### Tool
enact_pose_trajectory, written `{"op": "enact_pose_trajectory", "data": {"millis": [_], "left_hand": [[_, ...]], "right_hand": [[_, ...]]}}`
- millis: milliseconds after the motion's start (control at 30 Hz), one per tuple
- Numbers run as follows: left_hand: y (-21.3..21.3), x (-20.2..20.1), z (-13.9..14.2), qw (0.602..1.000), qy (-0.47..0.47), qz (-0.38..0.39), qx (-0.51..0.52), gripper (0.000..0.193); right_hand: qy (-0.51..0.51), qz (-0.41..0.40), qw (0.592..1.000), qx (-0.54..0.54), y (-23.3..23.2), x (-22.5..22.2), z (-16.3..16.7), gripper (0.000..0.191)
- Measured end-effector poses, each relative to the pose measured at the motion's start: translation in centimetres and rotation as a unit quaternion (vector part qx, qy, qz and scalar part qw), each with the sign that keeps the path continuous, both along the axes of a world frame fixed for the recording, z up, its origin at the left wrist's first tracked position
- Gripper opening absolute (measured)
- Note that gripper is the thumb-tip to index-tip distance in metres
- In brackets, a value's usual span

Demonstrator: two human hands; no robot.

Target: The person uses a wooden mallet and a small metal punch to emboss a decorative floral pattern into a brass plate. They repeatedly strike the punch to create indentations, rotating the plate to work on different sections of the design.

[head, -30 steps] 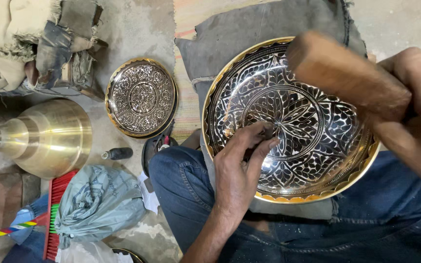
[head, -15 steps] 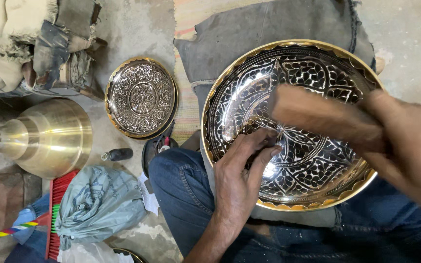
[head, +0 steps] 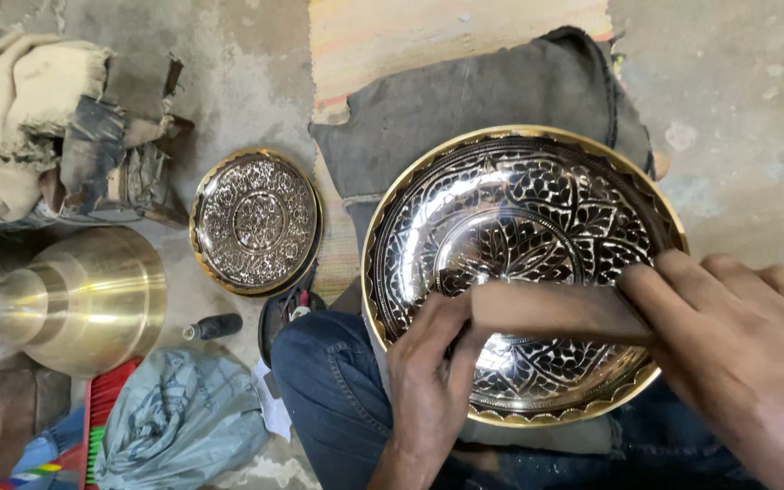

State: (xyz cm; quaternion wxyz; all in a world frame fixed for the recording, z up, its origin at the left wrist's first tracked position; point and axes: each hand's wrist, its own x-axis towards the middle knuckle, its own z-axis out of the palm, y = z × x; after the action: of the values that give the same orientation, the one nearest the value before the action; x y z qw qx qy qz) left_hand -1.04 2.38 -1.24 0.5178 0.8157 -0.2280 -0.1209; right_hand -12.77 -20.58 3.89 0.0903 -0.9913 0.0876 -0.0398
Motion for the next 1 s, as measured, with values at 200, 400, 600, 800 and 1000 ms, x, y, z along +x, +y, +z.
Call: {"op": "enact_pose_trajectory", "data": {"millis": [200, 400, 600, 800, 1000], "left_hand": [[3.9, 1.7, 1.3, 0.948, -0.021, 0.247, -0.2, 0.026], [4.8, 5.2, 0.7, 0.976, -0.072, 0.198, -0.057, 0.026], [3.9, 4.4, 1.0, 0.982, -0.001, 0.183, -0.048, 0.029], [5.5, -0.7, 1.4, 0.979, -0.086, 0.177, 0.049, 0.027], [7.1, -4.0, 1.4, 0.973, -0.129, 0.093, 0.166, 0.024]], "right_hand": [[-0.062, -0.515, 0.782, 0.346, 1.4, -5.6, -7.0, 0.034], [-0.243, -0.322, 0.794, 0.455, 4.9, -8.5, -9.9, 0.065], [-0.133, -0.347, 0.78, 0.504, 3.2, -6.6, -8.8, 0.045], [-0.103, -0.251, 0.854, 0.444, -2.9, -1.8, -5.6, 0.048], [-0.099, -0.192, 0.953, 0.212, -4.6, 3.8, -1.9, 0.042]]}}
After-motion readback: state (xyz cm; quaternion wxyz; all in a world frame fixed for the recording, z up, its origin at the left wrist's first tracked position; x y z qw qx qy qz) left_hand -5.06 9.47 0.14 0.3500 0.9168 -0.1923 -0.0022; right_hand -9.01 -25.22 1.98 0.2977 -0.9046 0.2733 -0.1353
